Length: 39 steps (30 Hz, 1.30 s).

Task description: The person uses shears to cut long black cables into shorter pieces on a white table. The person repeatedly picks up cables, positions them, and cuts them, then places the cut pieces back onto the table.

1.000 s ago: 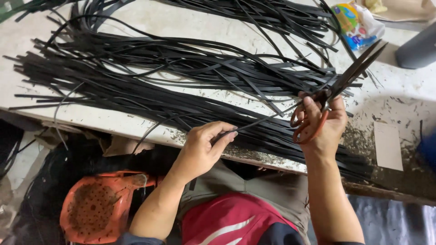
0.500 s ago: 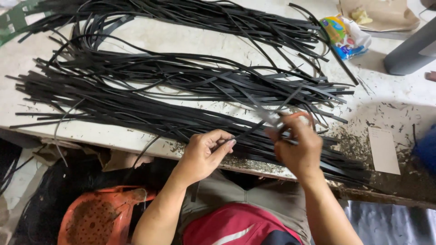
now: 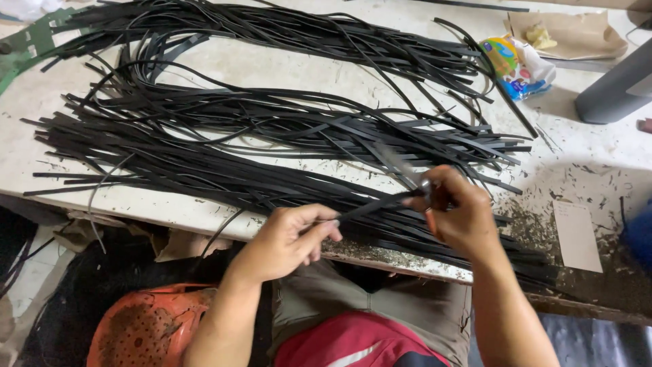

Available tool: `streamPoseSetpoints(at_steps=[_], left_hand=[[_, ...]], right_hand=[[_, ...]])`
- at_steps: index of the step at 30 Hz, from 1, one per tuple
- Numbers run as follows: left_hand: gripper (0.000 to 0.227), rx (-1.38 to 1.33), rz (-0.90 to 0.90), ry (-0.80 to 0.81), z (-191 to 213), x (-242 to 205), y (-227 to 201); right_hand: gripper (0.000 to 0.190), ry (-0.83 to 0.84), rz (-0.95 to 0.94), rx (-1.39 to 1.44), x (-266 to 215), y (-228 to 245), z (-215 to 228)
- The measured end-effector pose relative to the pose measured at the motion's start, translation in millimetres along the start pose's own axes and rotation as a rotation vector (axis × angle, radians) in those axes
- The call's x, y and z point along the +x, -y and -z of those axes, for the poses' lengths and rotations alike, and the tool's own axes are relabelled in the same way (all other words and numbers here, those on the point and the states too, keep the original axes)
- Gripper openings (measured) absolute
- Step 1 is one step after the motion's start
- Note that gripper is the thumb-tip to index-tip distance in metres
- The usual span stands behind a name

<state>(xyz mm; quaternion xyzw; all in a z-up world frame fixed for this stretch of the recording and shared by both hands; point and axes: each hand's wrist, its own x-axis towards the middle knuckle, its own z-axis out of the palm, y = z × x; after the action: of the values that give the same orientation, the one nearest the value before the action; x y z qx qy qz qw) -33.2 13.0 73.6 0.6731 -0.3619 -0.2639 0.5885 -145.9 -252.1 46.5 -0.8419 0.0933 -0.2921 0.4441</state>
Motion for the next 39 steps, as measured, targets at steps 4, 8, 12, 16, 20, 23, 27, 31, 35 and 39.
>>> streamPoseSetpoints(at_steps=[4, 8, 12, 16, 20, 23, 27, 31, 35, 39], left_hand=[[0.022, 0.087, -0.007, 0.024, 22, -12, -14], [0.018, 0.228, -0.191, -0.061, 21, -4, -42], [0.014, 0.318, -0.296, -0.201, 27, 16, -61], [0.009, 0.374, -0.303, -0.269, 48, 16, -88], [0.017, 0.528, -0.251, -0.232, 64, 10, -100], [0.020, 0.607, -0.246, -0.238, 75, 7, -101], [0.022, 0.665, -0.295, -0.201, 88, 2, -103], [0.022, 0.626, -0.220, -0.172, 113, 1, -110], [0.013, 0.628, -0.141, -0.170, 147, 3, -123], [0.017, 0.647, -0.145, -0.209, 187, 5, -135]], right_hand=[[0.040, -0.065, -0.035, -0.043, 14, -35, 25], [0.034, -0.062, -0.066, 0.109, 26, -28, 12], [0.030, -0.073, 0.002, 0.129, 35, -29, 6], [0.035, -0.078, -0.011, 0.267, 47, -22, 21], [0.026, 0.000, -0.021, 0.334, 55, -8, 27], [0.028, 0.026, 0.007, 0.299, 60, -10, 30], [0.031, -0.013, -0.022, 0.224, 66, -15, 35], [0.025, 0.025, 0.019, 0.207, 68, -19, 39], [0.024, 0.009, -0.072, 0.175, 73, -22, 40], [0.027, -0.005, -0.075, 0.130, 84, -37, 44]])
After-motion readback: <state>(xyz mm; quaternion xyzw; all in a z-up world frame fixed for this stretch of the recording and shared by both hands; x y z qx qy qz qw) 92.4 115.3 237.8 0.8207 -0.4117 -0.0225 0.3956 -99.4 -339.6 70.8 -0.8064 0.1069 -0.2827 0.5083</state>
